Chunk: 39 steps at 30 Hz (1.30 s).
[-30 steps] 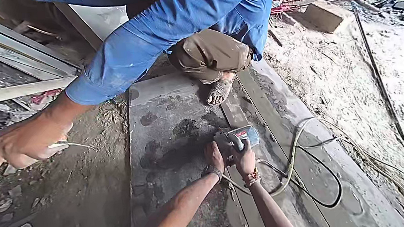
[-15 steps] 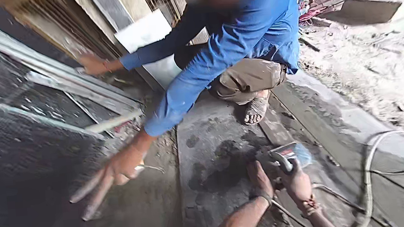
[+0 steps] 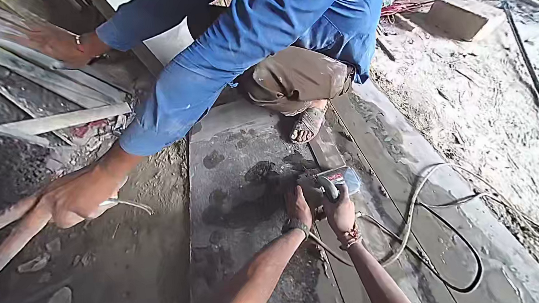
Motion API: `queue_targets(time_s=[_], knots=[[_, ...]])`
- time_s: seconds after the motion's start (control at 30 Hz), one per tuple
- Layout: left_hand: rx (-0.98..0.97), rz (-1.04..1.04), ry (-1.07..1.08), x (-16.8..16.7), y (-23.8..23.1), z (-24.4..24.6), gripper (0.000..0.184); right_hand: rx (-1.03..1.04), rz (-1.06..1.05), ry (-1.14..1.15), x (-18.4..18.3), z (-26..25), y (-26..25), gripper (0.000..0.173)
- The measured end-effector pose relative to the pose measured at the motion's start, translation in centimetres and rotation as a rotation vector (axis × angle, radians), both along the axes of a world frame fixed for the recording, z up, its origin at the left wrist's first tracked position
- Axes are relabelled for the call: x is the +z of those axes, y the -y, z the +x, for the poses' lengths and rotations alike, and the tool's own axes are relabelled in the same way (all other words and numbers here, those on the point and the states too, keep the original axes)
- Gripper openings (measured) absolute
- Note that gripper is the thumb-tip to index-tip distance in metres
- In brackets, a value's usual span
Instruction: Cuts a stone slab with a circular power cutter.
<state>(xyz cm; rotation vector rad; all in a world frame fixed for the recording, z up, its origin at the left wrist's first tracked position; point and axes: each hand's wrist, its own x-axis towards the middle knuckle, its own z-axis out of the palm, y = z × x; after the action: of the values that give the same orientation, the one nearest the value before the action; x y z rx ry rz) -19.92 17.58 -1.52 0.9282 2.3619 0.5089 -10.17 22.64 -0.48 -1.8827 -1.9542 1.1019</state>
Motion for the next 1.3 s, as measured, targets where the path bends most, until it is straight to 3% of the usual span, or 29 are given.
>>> queue_targets(time_s=[0.6,1.0,1.1,1.3], knots=[[0.015,-0.032,0.041,-0.3,-1.2,-1.5,0.064,-0.008,0.013,0.028,0.1,-1.5,-1.0,0.057],[0.011,-0.027,0.009,-0.5,-2.0,-2.2,0.061,-0.001,0.017,0.056,0.0,-2.3,-1.6,0.056],[0.010,-0.025,-0.008,-0.5,-2.3,-2.3,0.053,0.008,0.027,0.055,-0.1,-2.4,-1.8,0.058],[0.012,-0.011,-0.017,-0.5,-2.6,-2.9,0.058,0.008,0.039,0.047,-0.1,-2.9,-2.2,0.058]])
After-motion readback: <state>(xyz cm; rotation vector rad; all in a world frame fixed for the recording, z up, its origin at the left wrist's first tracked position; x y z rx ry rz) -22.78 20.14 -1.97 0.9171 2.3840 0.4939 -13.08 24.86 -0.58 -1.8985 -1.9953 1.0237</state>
